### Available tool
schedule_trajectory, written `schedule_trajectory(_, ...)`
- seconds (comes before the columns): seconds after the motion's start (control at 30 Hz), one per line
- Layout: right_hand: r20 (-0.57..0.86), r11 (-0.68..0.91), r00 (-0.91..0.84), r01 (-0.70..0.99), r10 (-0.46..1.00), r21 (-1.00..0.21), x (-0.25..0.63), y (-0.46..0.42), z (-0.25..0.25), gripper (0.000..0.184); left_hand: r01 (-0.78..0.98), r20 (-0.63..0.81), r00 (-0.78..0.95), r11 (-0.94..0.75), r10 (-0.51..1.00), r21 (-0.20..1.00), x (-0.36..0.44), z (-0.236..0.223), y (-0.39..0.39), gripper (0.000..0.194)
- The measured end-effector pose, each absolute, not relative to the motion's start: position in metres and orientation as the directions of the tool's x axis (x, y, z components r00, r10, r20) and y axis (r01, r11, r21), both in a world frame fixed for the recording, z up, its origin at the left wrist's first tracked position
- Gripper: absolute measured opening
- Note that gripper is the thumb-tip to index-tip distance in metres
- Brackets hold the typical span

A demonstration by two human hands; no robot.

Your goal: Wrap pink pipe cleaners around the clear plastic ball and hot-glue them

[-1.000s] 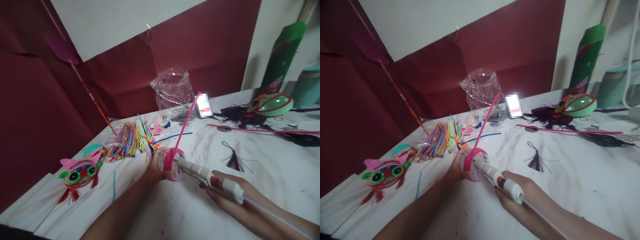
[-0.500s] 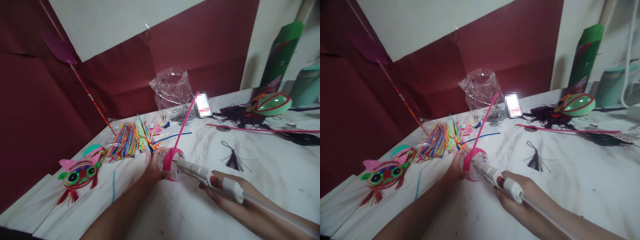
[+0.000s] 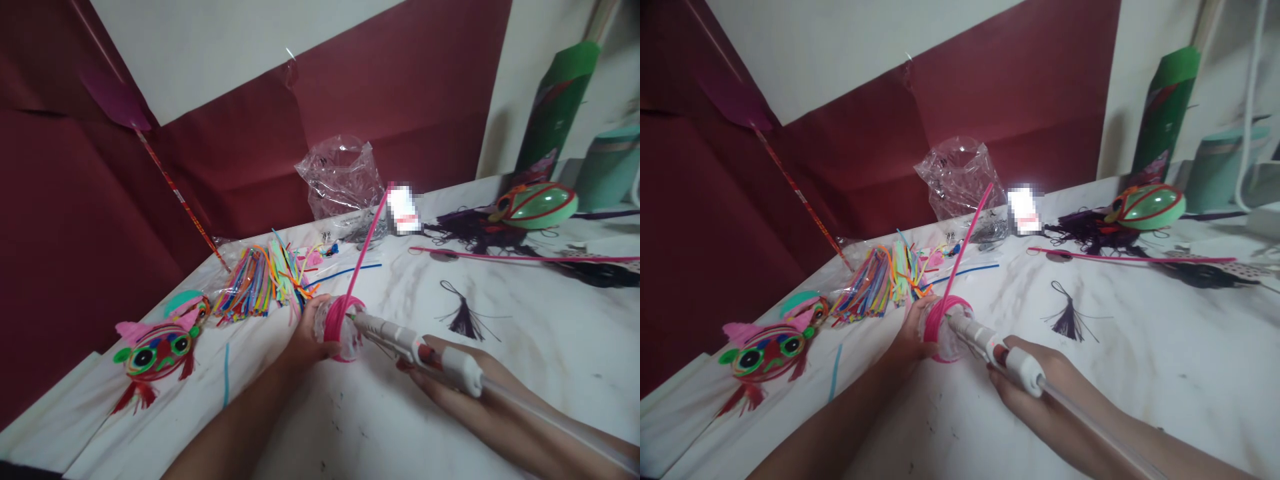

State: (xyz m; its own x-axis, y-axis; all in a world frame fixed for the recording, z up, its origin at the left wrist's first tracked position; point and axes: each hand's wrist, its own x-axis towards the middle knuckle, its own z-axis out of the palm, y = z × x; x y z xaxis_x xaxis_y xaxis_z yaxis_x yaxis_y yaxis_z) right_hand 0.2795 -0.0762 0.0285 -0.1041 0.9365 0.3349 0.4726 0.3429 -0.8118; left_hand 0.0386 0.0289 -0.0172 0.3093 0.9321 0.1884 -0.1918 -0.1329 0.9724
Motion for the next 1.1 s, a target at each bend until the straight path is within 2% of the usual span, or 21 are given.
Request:
schedule_trajectory(0.1,0.249,0.293,-0.158,0.434,0.956,-0.852,0.283,-0.074,0.029,0.028,-0.187,0.190,0.319,-0.135,0.929,0.973,0.039,-0.017,0.029,0.088)
schedule_trajectory(0.2,0.228,0.284,-0.182,0.400,0.956,-0.871,0.286,-0.073,0.030,0.030,-0.175,0.203,0.346,-0.150,0.916,0.973,0.037,-0.018,0.031,0.087)
schedule_trajectory(0.37,0.165,0.215,-0.150,0.445,0.975,-0.869,0.291,-0.069,0.033,0.032,-0.198,0.221,0.361,-0.158,0.906,0.967,0.035,-0.022,0.034,0.087)
schedule_trajectory(0.53,0.188,0.231,-0.147,0.392,0.971,-0.890,0.290,-0.069,0.040,0.035,-0.183,0.198,0.359,-0.139,0.912,0.973,0.038,-0.015,0.029,0.088)
schedule_trajectory(0.73,0.149,0.193,-0.131,0.451,0.980,-0.872,0.292,-0.069,0.042,0.033,-0.170,0.181,0.338,-0.130,0.924,0.977,0.039,-0.011,0.025,0.086)
schedule_trajectory(0.87,0.166,0.231,-0.186,0.425,0.968,-0.875,0.294,-0.068,0.039,0.035,-0.194,0.200,0.346,-0.139,0.917,0.971,0.038,-0.016,0.029,0.088)
schedule_trajectory(1.1,0.123,0.137,-0.060,0.393,0.991,-0.909,0.287,-0.073,0.046,0.032,-0.187,0.201,0.322,-0.146,0.925,0.972,0.037,-0.021,0.033,0.087)
